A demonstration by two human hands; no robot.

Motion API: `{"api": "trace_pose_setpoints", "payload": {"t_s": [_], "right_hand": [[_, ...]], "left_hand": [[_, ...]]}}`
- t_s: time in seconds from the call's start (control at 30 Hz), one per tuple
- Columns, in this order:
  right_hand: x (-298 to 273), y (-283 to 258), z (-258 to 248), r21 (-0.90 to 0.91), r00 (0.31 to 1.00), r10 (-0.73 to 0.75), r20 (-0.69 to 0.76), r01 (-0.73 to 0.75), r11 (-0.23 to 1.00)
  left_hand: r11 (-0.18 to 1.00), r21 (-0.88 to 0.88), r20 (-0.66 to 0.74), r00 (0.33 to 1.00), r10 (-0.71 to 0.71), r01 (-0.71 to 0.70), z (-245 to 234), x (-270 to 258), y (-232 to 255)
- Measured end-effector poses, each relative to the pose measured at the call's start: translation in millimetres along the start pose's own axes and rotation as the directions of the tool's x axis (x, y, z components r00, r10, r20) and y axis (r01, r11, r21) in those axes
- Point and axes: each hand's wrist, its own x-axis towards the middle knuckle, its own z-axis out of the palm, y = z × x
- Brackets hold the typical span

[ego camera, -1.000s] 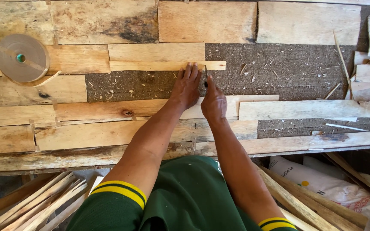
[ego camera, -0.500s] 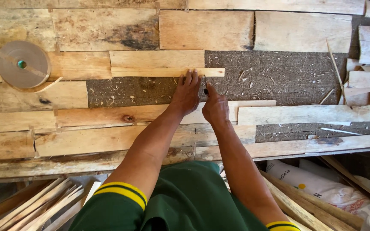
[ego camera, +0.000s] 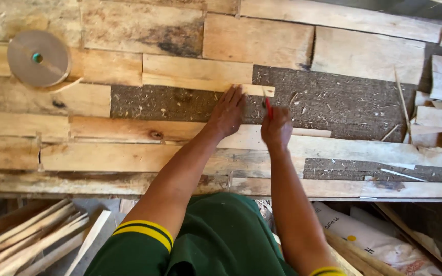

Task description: Cut and fit thin wood strips to a workbench surface using a utility knife and adhesive.

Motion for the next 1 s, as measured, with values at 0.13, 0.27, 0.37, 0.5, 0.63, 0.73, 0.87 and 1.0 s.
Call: {"api": "trace_pose_setpoints", "payload": {"t_s": [0.13,0.27,0.37,0.5,0.63,0.73,0.87,1.0], "right_hand": [[55.0,-22.8,-13.8,0.061,0.986,-0.143,-0.083,0.148,0.987],[77.7,-29.6,-17.7,-0.018,0.951,0.013,0.309,-0.008,1.000],[89.2,-22.6,-11.7,-0.093,0.928,-0.007,0.372,0.045,0.995],[91.7,-13.4,-13.5,-0.179,0.900,0.059,0.432,0.021,0.984],[61.1,-13.7,-46.9,-0.056,0.891,0.039,0.452,-0.015,0.998],[29.3,0.2,-50.6,0.122,0.923,-0.039,0.383,-0.009,0.992],[-8.0,-0.8,-69.4,0.416,0.800,0.160,0.579,-0.458,0.786],[-32.2,22.9,-70.3,0.524,0.707,0.098,0.700,-0.603,0.602]], "left_hand": [[0.978,0.202,-0.266,0.959,0.100,-0.046,23.2,-31.2,-4.1],[0.985,-0.173,-0.396,0.914,-0.091,0.023,22.1,-69.6,8.5],[0.943,-0.308,-0.458,0.850,-0.261,0.124,31.4,-81.9,14.3],[0.669,-0.690,-0.307,0.724,-0.617,0.278,43.9,-74.1,19.9],[0.512,-0.813,-0.225,0.660,-0.717,0.279,80.1,-41.1,13.1],[0.231,-0.972,-0.144,0.670,-0.728,0.041,96.7,-19.1,20.3],[-0.030,-0.993,-0.060,0.724,-0.687,-0.110,80.4,-13.2,45.0],[-0.039,-0.999,0.034,0.791,-0.611,0.012,75.6,-18.0,55.7]]}}
